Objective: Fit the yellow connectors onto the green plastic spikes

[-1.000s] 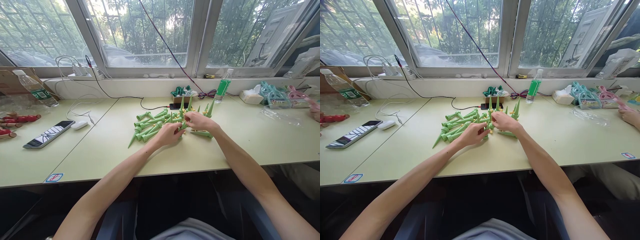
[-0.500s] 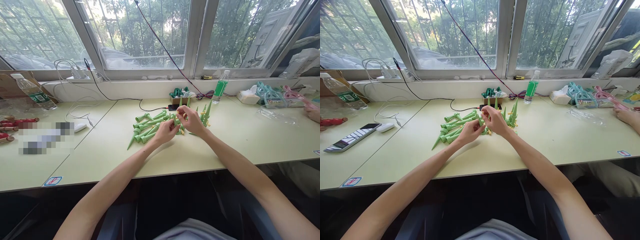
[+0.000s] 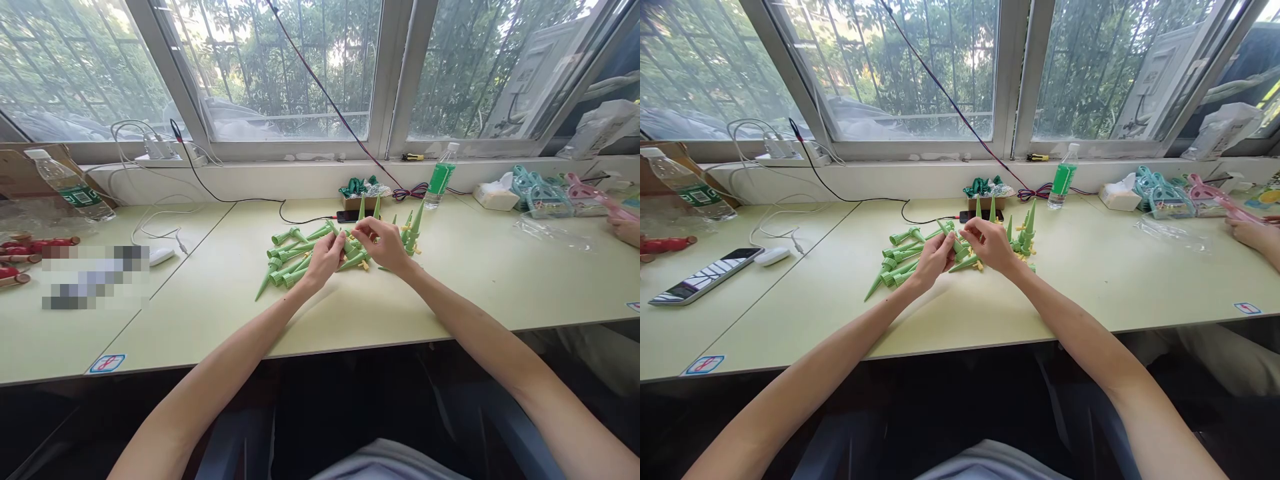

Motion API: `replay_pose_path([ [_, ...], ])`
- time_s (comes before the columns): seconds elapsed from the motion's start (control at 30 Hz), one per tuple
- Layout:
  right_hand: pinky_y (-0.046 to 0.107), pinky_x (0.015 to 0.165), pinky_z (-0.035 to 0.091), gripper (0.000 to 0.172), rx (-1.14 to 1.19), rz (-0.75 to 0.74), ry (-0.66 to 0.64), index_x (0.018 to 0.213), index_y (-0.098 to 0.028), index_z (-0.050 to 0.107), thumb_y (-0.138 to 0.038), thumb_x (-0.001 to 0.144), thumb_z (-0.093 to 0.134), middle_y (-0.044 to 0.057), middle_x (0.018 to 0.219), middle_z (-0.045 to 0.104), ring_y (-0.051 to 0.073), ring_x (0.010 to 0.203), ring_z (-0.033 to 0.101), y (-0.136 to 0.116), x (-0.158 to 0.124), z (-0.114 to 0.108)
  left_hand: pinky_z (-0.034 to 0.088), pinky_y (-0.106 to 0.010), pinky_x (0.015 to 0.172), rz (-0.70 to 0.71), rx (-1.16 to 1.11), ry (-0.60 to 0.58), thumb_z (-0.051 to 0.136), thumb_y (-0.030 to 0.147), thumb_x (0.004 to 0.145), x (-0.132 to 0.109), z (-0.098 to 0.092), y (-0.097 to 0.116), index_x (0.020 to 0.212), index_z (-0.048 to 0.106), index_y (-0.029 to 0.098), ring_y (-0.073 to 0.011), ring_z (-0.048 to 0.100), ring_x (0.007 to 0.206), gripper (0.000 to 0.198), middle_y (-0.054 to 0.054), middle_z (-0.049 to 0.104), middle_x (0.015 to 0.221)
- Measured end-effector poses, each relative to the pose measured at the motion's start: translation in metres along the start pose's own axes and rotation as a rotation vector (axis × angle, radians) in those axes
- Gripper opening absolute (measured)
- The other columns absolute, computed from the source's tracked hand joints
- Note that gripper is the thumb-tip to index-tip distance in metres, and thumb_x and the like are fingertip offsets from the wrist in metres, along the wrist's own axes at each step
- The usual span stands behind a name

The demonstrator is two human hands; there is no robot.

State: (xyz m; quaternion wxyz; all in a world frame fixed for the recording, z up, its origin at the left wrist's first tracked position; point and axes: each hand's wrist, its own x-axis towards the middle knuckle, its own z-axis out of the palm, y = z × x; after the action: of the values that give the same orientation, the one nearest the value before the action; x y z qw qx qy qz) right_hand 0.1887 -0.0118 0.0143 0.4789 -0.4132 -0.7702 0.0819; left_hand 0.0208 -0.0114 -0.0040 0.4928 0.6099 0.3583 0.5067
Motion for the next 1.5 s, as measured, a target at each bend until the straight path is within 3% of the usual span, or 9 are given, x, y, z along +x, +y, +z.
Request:
replay_pose_path([
  [0.47,0.026,0.066,0.044,0.037,-0.029,0.025,-0.007,0.084,-0.02,0.059,-0.049,0.099,0.043,0.003,0.072,0.062,0.014,0.063,0.053,-0.0009,-0.0028,0.0016,0.026,-0.023,0.036,0.006,0.012,-0.028,0.05,0.054,0.097,-0.0011,0.0001,0.001,0.089,0.053,0.02,-0.0078,0.04,0.036,0.035,0.007,0.041,0.051],
  [1.2,0.026,0.061,0.038,0.038,-0.038,0.025,-0.055,0.077,-0.02,0.058,-0.05,0.097,0.045,0.001,0.064,0.055,0.013,0.058,0.041,0.0018,-0.002,0.0035,0.032,-0.022,0.04,0.095,0.128,0.021,0.052,0.057,0.095,-0.0009,0.0002,-0.0033,0.08,0.048,0.021,-0.0075,0.042,0.04,0.039,0.007,0.043,0.05],
  [1.3,0.025,0.06,0.037,0.037,-0.04,0.019,-0.047,0.076,-0.02,0.057,-0.049,0.097,0.046,0.0,0.062,0.053,0.012,0.057,0.04,0.0025,-0.0022,0.0035,0.034,-0.022,0.044,0.137,0.187,0.028,0.052,0.056,0.095,-0.0014,-0.0011,-0.005,0.08,0.048,0.02,-0.0068,0.043,0.043,0.039,0.006,0.044,0.054],
  [1.5,0.025,0.057,0.034,0.039,-0.006,-0.03,0.009,0.073,-0.02,0.055,-0.049,0.098,0.048,-0.002,0.058,0.051,0.011,0.054,0.037,0.0058,-0.0019,0.0044,0.035,-0.021,0.048,0.204,0.306,-0.048,0.07,0.048,0.084,-0.006,-0.0034,-0.0032,0.097,0.056,0.018,-0.0072,0.051,0.053,0.036,0.001,0.058,0.075],
])
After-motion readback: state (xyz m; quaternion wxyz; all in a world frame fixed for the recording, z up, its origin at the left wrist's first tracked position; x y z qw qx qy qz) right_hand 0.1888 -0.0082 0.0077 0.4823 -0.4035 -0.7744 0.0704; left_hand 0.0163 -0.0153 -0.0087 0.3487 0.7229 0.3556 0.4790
